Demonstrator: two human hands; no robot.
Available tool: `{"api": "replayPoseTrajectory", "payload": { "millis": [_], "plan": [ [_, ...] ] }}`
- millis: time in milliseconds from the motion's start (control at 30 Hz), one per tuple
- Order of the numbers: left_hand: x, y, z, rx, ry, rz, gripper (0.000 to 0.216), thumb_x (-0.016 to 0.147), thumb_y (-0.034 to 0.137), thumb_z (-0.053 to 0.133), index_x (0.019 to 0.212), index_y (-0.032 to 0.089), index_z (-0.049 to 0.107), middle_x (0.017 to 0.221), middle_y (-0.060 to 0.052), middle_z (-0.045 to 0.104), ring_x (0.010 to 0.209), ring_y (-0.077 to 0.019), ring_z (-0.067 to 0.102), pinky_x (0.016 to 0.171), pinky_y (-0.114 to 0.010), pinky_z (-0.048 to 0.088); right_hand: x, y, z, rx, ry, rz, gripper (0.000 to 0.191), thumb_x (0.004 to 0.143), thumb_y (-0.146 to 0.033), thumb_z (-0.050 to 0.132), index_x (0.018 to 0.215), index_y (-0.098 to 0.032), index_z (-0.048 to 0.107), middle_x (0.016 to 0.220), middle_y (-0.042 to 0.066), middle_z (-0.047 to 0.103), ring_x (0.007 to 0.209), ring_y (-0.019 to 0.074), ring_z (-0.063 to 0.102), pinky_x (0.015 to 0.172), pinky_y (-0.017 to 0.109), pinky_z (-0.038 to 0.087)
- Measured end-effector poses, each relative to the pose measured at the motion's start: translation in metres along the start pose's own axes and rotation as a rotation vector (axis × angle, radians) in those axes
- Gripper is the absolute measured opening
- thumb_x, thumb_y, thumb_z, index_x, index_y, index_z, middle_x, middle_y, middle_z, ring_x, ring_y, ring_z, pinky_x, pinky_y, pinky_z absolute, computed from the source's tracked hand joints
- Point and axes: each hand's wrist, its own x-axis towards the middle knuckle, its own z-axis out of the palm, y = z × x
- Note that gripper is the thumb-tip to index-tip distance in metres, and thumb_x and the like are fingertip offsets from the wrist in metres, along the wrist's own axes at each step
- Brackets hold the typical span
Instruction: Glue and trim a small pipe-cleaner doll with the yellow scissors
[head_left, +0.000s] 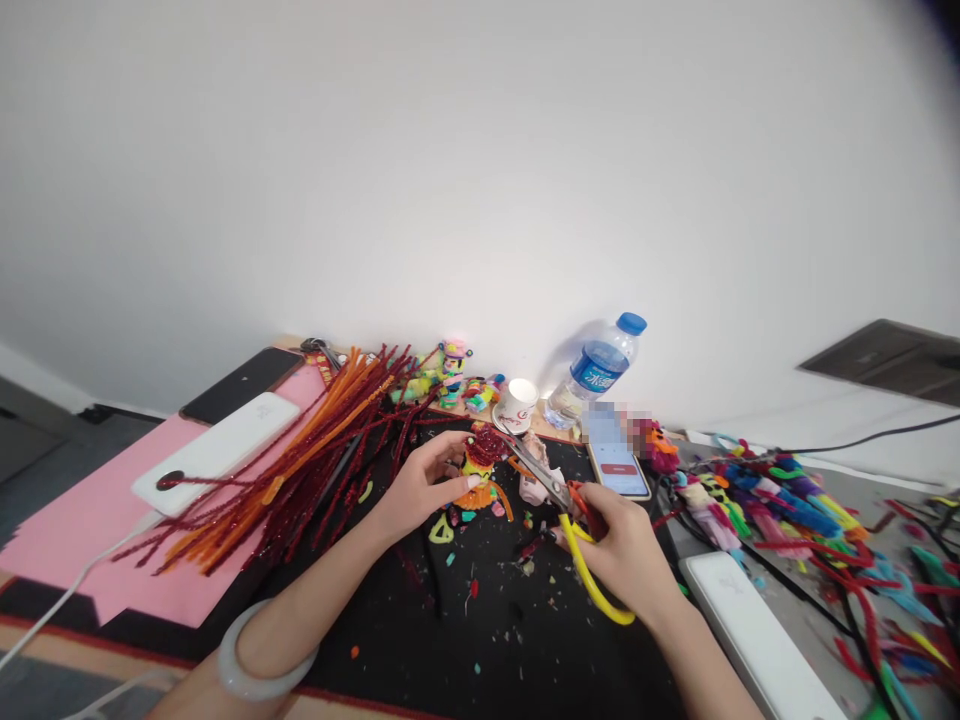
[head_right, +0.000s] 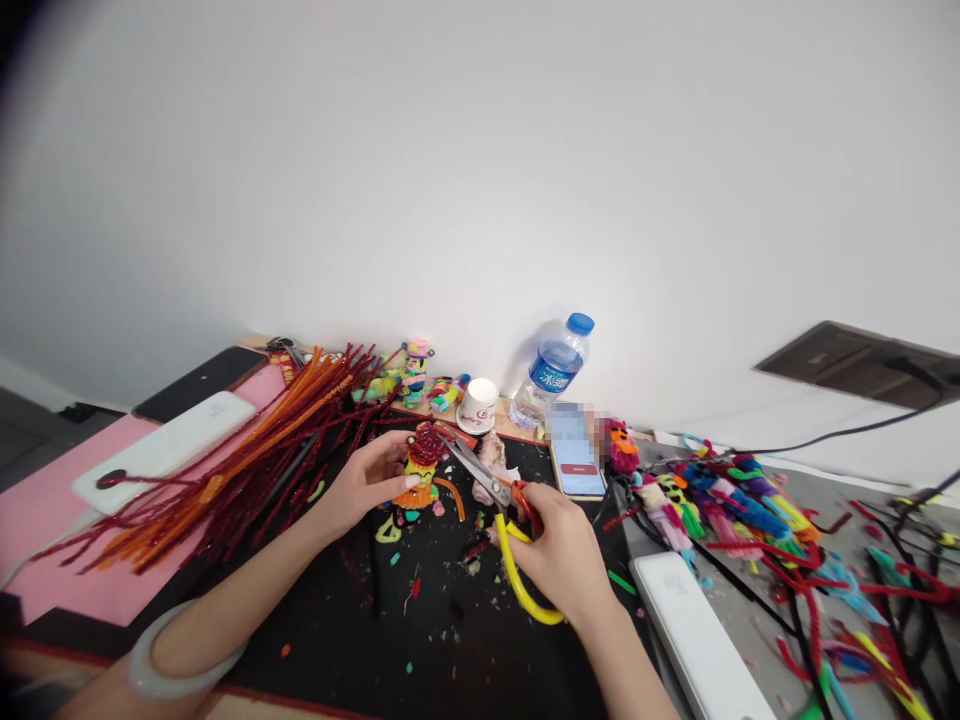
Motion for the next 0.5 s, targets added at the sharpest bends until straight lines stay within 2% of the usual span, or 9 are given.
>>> {"api": "replayPoseTrajectory", "payload": {
  "millis": [200,500],
  "plan": [
    [-0.0011,-0.0022,-0.0013,0.076,0.015,-0.005,0.044,0.071,0.025,0.069,0.112,0.017,0.057,0.11,-0.009,0.062,0.102,-0.0245,0.055,0.082,-0.031,0.044,0.0001,-0.0004,0.001,-0.002,-0.003,-0.002,0.034,0.07,-0.039,0.064,0.062,-0.022,0.035,0.058,-0.005,0.043,0.054,0.0113,0.038,0.05,0.021,0.029],
    [-0.0004,-0.0014,-0.0008,0.056,0.013,-0.025,0.044,0.07,0.024,0.07,0.111,0.017,0.057,0.111,-0.01,0.062,0.104,-0.0258,0.055,0.084,-0.034,0.044,-0.0018,0.0022,0.0025,0.003,0.004,0.003,0.037,0.07,-0.041,0.063,0.062,-0.022,0.034,0.056,-0.006,0.041,0.053,0.0106,0.036,0.049,0.021,0.028]
  ]
}}
